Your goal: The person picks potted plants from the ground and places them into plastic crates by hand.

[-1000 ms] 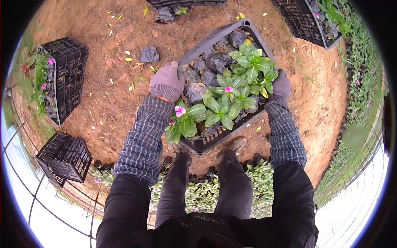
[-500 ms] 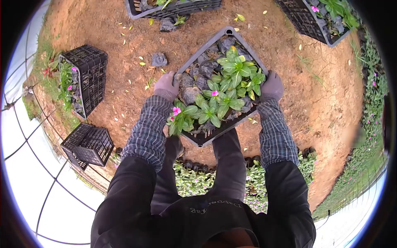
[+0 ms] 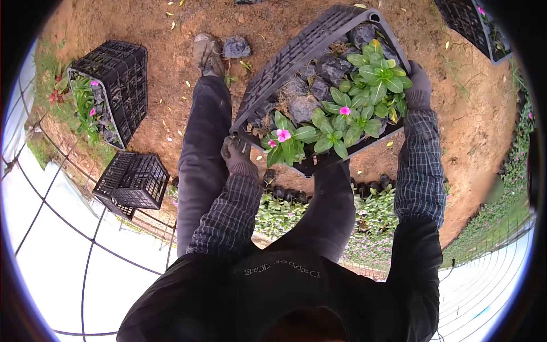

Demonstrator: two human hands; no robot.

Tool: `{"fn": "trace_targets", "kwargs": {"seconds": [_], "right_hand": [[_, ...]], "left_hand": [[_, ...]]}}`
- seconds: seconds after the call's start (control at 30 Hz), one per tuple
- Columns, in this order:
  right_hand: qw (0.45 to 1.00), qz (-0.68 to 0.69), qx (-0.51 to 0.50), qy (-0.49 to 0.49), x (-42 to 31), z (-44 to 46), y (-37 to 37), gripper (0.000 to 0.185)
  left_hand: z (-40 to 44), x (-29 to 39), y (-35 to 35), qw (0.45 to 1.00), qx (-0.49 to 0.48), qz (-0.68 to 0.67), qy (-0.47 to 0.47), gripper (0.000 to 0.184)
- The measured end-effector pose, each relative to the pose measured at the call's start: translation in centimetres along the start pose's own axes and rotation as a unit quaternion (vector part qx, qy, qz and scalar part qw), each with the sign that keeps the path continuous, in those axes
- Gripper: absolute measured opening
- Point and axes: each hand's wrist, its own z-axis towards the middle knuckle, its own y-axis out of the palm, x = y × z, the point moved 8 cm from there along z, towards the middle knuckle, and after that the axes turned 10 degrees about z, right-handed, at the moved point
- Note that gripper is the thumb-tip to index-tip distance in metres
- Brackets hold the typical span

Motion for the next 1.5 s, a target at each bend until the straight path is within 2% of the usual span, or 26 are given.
{"fn": "trace_targets", "kwargs": {"seconds": [0.03, 0.07, 0.13, 0.17, 0.27, 0.37, 0.4, 0.47, 0.53, 0.63, 0.73, 0.77, 0.8, 0.9, 0.93, 1.0, 1.03, 1.07, 1.1, 1.17, 1.23, 1.27, 1.33, 1.4, 1.47, 1.5], "right_hand": [[1.0, 0.002, -0.006, -0.001, -0.3, 0.8, 0.3, 0.04], [0.999, 0.012, -0.009, 0.035, 0.4, 1.4, 0.5, 0.046], [0.997, 0.016, -0.016, 0.071, 2.0, 2.1, 1.0, 0.052], [0.997, 0.019, -0.038, 0.07, 3.1, 2.7, 1.4, 0.055], [0.997, 0.045, -0.046, 0.049, 5.9, 3.7, 2.1, 0.057], [0.996, 0.072, -0.041, -0.018, 5.6, 4.7, 1.9, 0.042], [0.996, 0.075, -0.04, -0.017, 4.9, 5.1, 1.5, 0.042], [0.987, 0.064, -0.12, 0.087, 6.0, 5.1, 2.6, 0.052], [0.985, 0.11, -0.108, 0.074, 5.9, 4.9, 2.9, 0.049], [0.992, 0.049, -0.102, 0.054, 3.4, 4.3, 2.2, 0.049], [0.986, 0.099, -0.106, 0.086, 2.1, 3.4, 2.2, 0.046], [0.969, 0.207, -0.094, 0.097, 1.1, 1.9, 2.3, 0.047], [0.986, 0.133, -0.061, 0.078, 3.1, 2.7, 2.5, 0.039], [0.991, 0.096, -0.037, 0.088, 2.9, -0.1, 1.3, 0.037], [0.973, 0.211, -0.038, 0.089, 7.6, -1.0, 2.9, 0.034], [0.912, 0.384, -0.012, 0.142, 7.7, -6.6, 1.2, 0.029], [0.898, 0.407, 0.003, 0.169, 9.7, -8.6, 1.0, 0.026], [0.926, 0.341, 0.032, 0.161, 12.5, -11.0, 0.4, 0.032], [0.892, 0.402, 0.049, 0.203, 8.9, -14.3, -1.8, 0.031], [0.841, 0.493, 0.074, 0.21, 11.4, -19.8, -2.4, 0.028], [0.825, 0.514, 0.076, 0.221, 12.2, -24.9, -4.0, 0.02], [0.709, 0.66, 0.109, 0.224, 9.6, -27.0, -4.2, 0.021], [0.741, 0.638, 0.107, 0.181, 1.9, -28.9, -9.0, 0.027], [0.692, 0.694, 0.124, 0.156, -4.1, -29.1, -11.9, 0.027], [0.76, 0.639, 0.084, 0.09, -12.0, -27.0, -16.0, 0.027], [0.751, 0.65, 0.076, 0.089, -15.1, -25.8, -17.4, 0.026]], "left_hand": [[-0.2, -1.8, -0.6, 0.986, -0.012, -0.051, -0.155, 0.053], [0.3, -2.9, -1.5, 0.986, -0.005, -0.048, -0.158, 0.053], [-1.1, -7.9, 0.9, 0.922, -0.201, -0.103, -0.313, 0.06], [-1.7, -8.7, 3.0, 0.896, -0.268, -0.131, -0.329, 0.06], [-1.0, -9.2, 7.5, 0.883, -0.302, -0.188, -0.306, 0.06], [-0.9, -8.6, 8.6, 0.888, -0.302, -0.211, -0.274, 0.061], [-1.3, -8.6, 8.5, 0.89, -0.301, -0.212, -0.268, 0.061], [-1.9, -8.6, 8.5, 0.893, -0.3, -0.213, -0.258, 0.061], [-2.2, -8.5, 8.3, 0.895, -0.301, -0.214, -0.249, 0.061], [-2.2, -7.8, 8.7, 0.898, -0.309, -0.216, -0.229, 0.062], [-1.8, -6.1, 9.7, 0.897, -0.326, -0.218, -0.204, 0.062], [-1.8, -5.5, 10.0, 0.896, -0.334, -0.222, -0.19, 0.062], [-1.8, -4.7, 10.3, 0.895, -0.347, -0.221, -0.17, 0.062], [-1.8, -0.8, 9.1, 0.891, -0.376, -0.227, -0.117, 0.063], [-2.0, -0.5, 7.8, 0.888, -0.379, -0.231, -0.115, 0.063], [-1.8, 2.3, 6.4, 0.886, -0.395, -0.226, -0.088, 0.063], [-1.4, 4.2, 6.1, 0.883, -0.406, -0.222, -0.073, 0.063], [-1.7, 6.0, 5.4, 0.881, -0.414, -0.222, -0.061, 0.063], [-2.3, 7.5, 4.7, 0.889, -0.409, -0.183, -0.095, 0.063], [-6.0, 13.9, 3.5, 0.914, -0.359, -0.092, -0.164, 0.061], [-7.1, 18.5, 2.5, 0.911, -0.384, -0.04, -0.146, 0.062], [-7.0, 20.7, 1.8, 0.91, -0.395, -0.014, -0.13, 0.062], [-6.8, 25.1, 0.4, 0.909, -0.406, 0.039, -0.084, 0.062], [-6.1, 29.5, -0.8, 0.907, -0.409, 0.099, -0.024, 0.062], [-5.4, 34.2, -2.0, 0.901, -0.4, 0.165, 0.045, 0.063], [-5.0, 36.7, -2.3, 0.895, -0.391, 0.199, 0.08, 0.063]]}}
